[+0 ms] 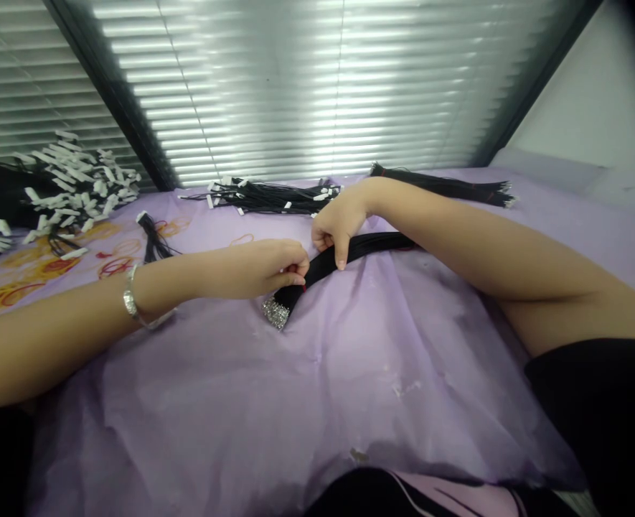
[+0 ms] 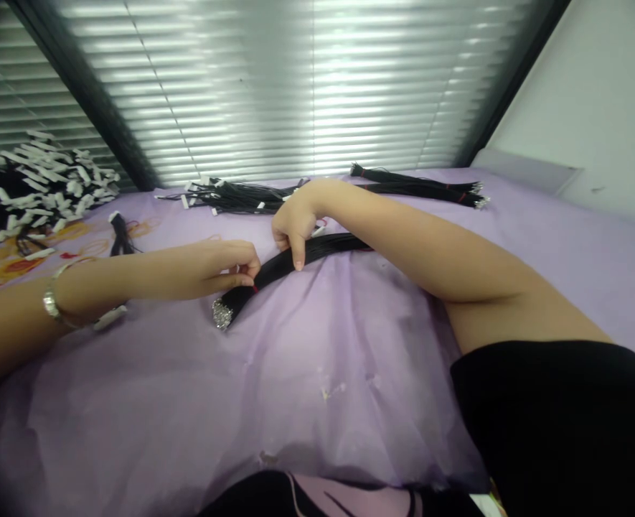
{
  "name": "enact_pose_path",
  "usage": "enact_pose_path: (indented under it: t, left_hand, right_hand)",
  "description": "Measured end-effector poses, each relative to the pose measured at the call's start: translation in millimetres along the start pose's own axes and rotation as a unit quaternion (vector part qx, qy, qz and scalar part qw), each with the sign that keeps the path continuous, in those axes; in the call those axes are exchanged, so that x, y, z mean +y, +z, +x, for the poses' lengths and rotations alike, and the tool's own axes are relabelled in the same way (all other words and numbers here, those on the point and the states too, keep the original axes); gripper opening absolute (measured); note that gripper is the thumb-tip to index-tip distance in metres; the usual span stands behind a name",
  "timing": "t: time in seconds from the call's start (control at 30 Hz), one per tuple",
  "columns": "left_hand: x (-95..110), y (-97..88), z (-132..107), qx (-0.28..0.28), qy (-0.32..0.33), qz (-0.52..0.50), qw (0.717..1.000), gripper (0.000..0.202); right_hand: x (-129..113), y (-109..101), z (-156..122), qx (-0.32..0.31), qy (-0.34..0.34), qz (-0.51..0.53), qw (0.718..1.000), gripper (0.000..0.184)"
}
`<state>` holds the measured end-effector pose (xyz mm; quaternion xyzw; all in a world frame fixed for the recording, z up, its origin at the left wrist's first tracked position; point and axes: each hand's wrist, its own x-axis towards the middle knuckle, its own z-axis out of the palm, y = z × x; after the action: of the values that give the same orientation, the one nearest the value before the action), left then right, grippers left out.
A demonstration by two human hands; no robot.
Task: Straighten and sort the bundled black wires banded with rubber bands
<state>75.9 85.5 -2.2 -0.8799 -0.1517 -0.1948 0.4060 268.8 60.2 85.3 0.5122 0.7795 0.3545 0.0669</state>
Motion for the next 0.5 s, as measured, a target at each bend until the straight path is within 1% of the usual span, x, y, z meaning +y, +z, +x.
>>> enact_pose_path:
  t: [0.07, 0.17, 0.27, 0.4, 0.5]
  left_hand:
    - [1, 2.9, 0, 0.011, -0.017, -0.006, 1.000, 0.018]
    - [2, 6.4, 1, 0.039, -0.056, -0.030, 0.997, 0.021]
    - [-1, 6.8, 3, 0.052, -0.050, -0.042, 0.996, 0.021]
    - [-8, 2.5, 2, 0.028, -0.021, -0.071, 0.997, 0.016]
    - [-11, -1.2, 1, 0.002, -0.008, -0.075, 0.997, 0.013]
  right_hand:
    - [1, 0, 1, -0.022, 0.006, -0.021, 1.000, 0.046]
    - [1, 1, 0, -0.026, 0.003, -0.023, 0.999, 0.044]
    - [1, 0, 0, -0.033, 0.002, -0.005, 0.999, 0.046]
    - [1, 0, 0, -0.030, 0.023, 0.005, 0.999, 0.052]
    - [0, 0, 0, -0.034, 0.025, -0.007, 0.999, 0.049]
